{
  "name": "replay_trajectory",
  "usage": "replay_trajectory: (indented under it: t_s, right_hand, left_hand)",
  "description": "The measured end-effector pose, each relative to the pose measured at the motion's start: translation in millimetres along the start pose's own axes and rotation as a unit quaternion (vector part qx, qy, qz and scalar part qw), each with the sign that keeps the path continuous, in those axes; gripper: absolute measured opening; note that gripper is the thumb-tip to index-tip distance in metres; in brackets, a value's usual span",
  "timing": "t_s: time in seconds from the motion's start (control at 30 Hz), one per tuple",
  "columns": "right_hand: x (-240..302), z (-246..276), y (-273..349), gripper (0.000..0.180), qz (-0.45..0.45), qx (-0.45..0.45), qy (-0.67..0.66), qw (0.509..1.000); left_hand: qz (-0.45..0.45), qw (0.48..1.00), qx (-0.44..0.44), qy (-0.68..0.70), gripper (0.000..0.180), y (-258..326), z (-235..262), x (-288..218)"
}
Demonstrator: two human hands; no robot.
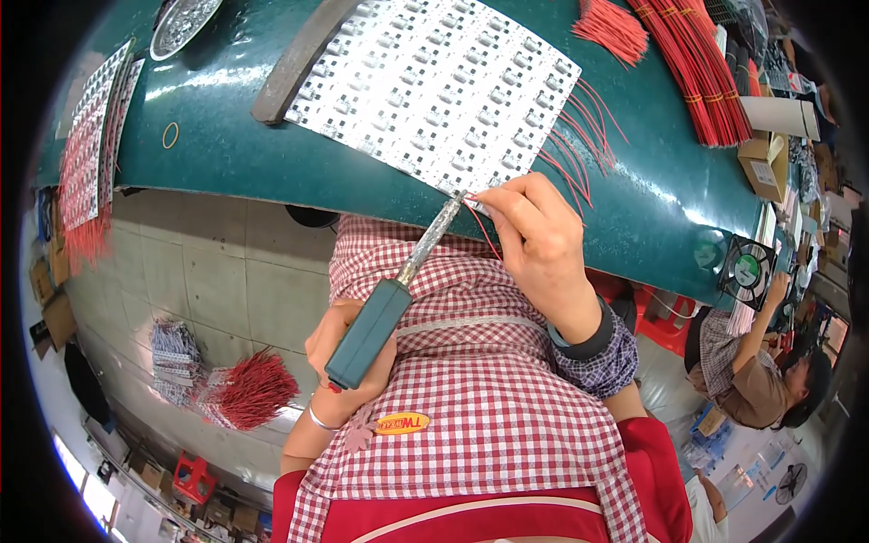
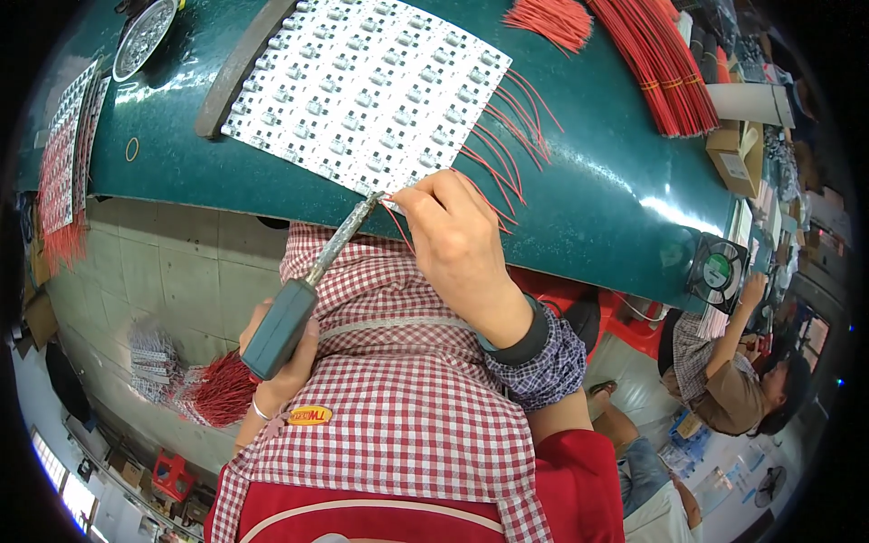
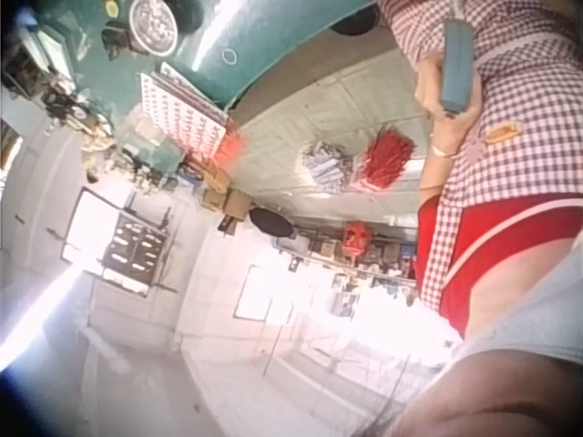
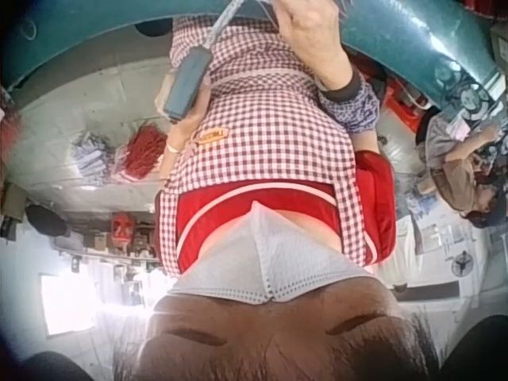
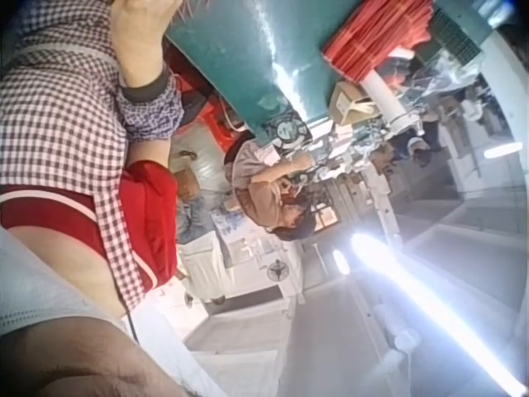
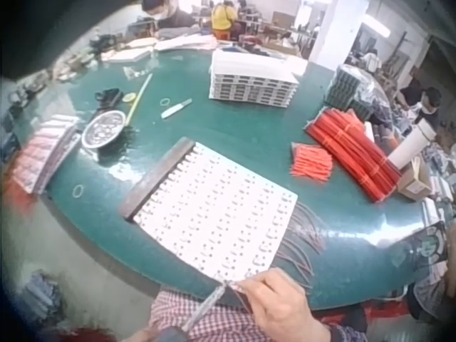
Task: The person attaches red wires to a circuit board panel using a handheld soldering tool, picking the wires from a pile by hand and soldering them to the panel.
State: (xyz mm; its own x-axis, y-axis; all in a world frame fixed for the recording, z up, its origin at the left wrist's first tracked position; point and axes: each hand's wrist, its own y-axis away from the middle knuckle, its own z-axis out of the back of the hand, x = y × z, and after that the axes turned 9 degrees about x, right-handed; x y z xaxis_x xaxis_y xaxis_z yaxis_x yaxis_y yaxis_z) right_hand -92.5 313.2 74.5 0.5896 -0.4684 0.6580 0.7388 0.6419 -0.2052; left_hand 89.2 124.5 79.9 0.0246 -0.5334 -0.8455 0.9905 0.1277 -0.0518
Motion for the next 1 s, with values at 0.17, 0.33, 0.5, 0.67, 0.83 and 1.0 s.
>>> replay_trajectory:
  t_s: [0.17, 0.33, 0.5, 0.67, 0.83, 1.0]
  right_hand:
    - [2, 1, -1, 0.017, -0.003, 0.007, -0.003, 1.0]
    - [2, 4, -3, 0.017, 0.003, 0.013, -0.002, 1.0]
    - [1, 4, -2, 0.017, 0.004, 0.014, -0.003, 1.0]
    - [0, 5, -2, 0.018, 0.017, -0.002, 0.007, 1.0]
    - [-5, 4, 1, 0.023, 0.019, -0.063, 0.015, 0.998]
    - [-8, -8, -1, 0.023, 0.015, -0.077, 0.011, 0.997]
  left_hand:
    - [-0.005, 1.0, -0.019, 0.013, 0.015, -3, -2, -3]
    - [-0.016, 0.999, -0.026, -0.037, 0.021, 3, 13, -7]
    - [0.054, 0.997, -0.05, -0.014, 0.024, 11, 16, -2]
    - [0.059, 0.998, -0.037, 0.004, 0.026, 10, 9, 0]
    - [0.044, 0.999, -0.009, 0.0, 0.026, 3, 8, -5]
    - [0.012, 0.999, -0.009, -0.039, 0.026, -7, 8, -8]
